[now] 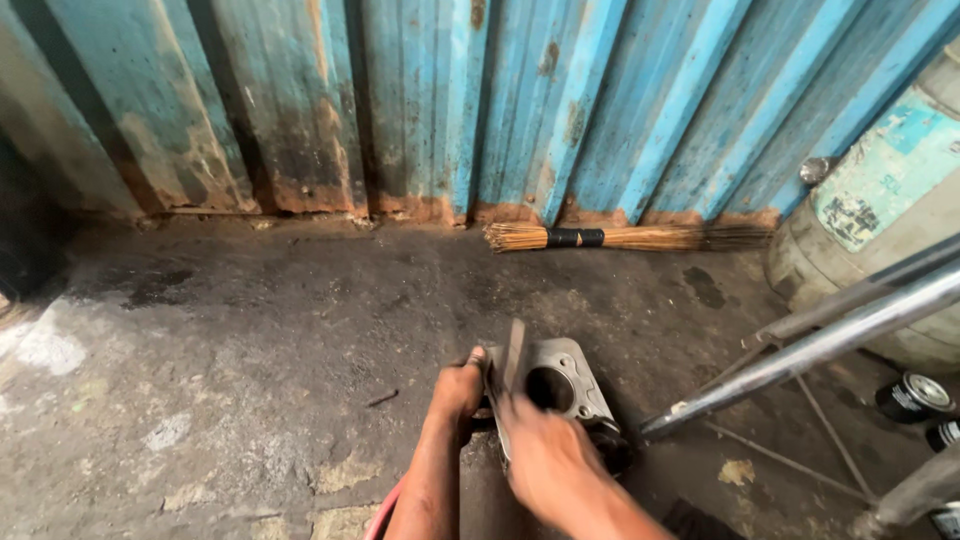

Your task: The person cleans a metal engine cylinder head using a metal scraper and a cloth. They scrape the exterior fins and interior surfaces, then wipe the part with a cloth to remove debris.

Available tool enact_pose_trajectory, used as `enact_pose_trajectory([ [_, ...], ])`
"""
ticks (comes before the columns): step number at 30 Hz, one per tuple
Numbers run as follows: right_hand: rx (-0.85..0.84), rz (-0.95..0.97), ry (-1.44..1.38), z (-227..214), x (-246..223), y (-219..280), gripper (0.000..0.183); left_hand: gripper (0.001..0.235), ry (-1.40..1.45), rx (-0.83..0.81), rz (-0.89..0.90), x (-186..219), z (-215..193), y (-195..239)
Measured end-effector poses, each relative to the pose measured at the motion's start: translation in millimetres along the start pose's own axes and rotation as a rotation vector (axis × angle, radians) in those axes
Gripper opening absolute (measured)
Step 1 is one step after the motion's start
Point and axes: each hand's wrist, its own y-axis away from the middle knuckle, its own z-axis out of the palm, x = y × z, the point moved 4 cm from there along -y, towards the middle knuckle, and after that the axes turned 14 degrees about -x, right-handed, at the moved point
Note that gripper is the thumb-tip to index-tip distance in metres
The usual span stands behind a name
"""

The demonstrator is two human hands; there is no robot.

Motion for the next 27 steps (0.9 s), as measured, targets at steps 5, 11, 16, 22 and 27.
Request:
enact_pose_trajectory([
  [5,-0.559,0.344,0.289,-26.3,63.3,70.8,0.03,0.064,-0.092,0.114,0.034,2.3,5.8,5.3],
  [11,0.129,-0.135,0.124,-62.1,37.0,65.0,0.023,0.091,-0.504,0.239,0.069,18.0,34.4,34.7],
  [16,0.278,-0.407,-0.011,17.8,33.9,51.6,0.043,0.112,-0.708,0.081,-0.011,26.4,38.6,35.5],
  [22,0.359,0.134,0.022,14.8,172.0,96.5,0.032,0.096,-0.473,0.009,0.035,19.9,45.9,25.7],
  [27,0.679,-0.027,-0.122,7.6,125.4,92.0,0.02,0.1,-0.522,0.035,0.144,8.9,37.6,10.7],
])
